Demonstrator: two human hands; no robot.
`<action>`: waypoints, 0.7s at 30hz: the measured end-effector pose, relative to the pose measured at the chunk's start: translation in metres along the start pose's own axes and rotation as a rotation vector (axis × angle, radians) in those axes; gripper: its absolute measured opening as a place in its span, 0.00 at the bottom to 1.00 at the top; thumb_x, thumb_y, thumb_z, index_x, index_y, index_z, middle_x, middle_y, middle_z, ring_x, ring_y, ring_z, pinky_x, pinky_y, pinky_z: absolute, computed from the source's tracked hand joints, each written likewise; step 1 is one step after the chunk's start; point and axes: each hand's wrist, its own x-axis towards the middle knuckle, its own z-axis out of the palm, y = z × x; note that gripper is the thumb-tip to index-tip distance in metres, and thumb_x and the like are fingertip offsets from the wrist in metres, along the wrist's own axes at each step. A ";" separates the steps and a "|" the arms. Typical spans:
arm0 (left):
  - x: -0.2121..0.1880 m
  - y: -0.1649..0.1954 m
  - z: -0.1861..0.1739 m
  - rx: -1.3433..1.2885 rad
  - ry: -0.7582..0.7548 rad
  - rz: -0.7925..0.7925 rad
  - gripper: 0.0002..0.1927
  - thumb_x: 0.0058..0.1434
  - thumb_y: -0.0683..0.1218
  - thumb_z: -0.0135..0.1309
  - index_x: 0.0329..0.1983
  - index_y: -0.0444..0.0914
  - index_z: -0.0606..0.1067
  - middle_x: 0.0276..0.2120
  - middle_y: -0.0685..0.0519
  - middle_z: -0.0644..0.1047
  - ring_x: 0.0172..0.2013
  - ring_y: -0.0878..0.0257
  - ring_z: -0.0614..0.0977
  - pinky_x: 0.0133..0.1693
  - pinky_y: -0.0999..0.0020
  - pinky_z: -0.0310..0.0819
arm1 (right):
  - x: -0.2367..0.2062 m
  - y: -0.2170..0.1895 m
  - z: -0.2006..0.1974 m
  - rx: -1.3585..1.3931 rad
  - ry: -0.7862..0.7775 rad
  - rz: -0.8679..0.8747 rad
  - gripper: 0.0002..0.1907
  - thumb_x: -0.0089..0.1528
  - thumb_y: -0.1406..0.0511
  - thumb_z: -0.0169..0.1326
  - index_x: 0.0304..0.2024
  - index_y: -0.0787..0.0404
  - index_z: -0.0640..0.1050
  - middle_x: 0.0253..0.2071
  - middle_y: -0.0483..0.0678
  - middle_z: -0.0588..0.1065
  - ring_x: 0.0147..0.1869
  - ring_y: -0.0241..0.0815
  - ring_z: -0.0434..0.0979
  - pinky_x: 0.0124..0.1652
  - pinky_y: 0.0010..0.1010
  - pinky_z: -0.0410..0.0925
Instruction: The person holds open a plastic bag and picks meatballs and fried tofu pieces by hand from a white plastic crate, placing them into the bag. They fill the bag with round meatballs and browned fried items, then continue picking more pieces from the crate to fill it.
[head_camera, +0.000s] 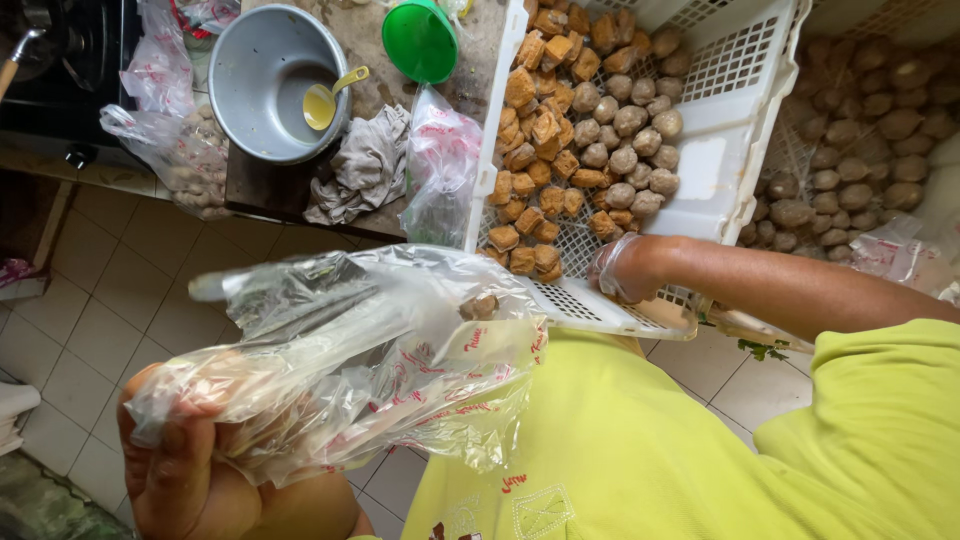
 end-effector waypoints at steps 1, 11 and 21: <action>-0.001 0.000 0.005 -0.032 -0.007 -0.004 0.07 0.70 0.36 0.53 0.46 0.25 0.72 0.41 0.35 0.78 0.39 0.52 0.81 0.50 0.51 0.76 | -0.001 0.005 -0.002 0.090 -0.052 0.053 0.20 0.60 0.67 0.55 0.56 0.55 0.75 0.48 0.50 0.78 0.47 0.45 0.82 0.44 0.35 0.77; 0.001 -0.006 0.011 -0.108 -0.094 -0.040 0.06 0.70 0.38 0.53 0.40 0.28 0.73 0.34 0.38 0.78 0.33 0.51 0.80 0.41 0.52 0.74 | -0.033 0.127 -0.088 1.229 0.772 -0.160 0.17 0.60 0.65 0.66 0.50 0.61 0.79 0.47 0.58 0.78 0.39 0.44 0.76 0.33 0.35 0.72; -0.039 -0.057 -0.022 -0.178 -0.585 -0.081 0.09 0.67 0.42 0.52 0.33 0.31 0.75 0.25 0.42 0.78 0.24 0.52 0.79 0.32 0.55 0.72 | -0.043 0.053 -0.066 0.391 0.783 0.148 0.27 0.60 0.66 0.61 0.62 0.59 0.74 0.57 0.56 0.73 0.59 0.53 0.76 0.57 0.43 0.72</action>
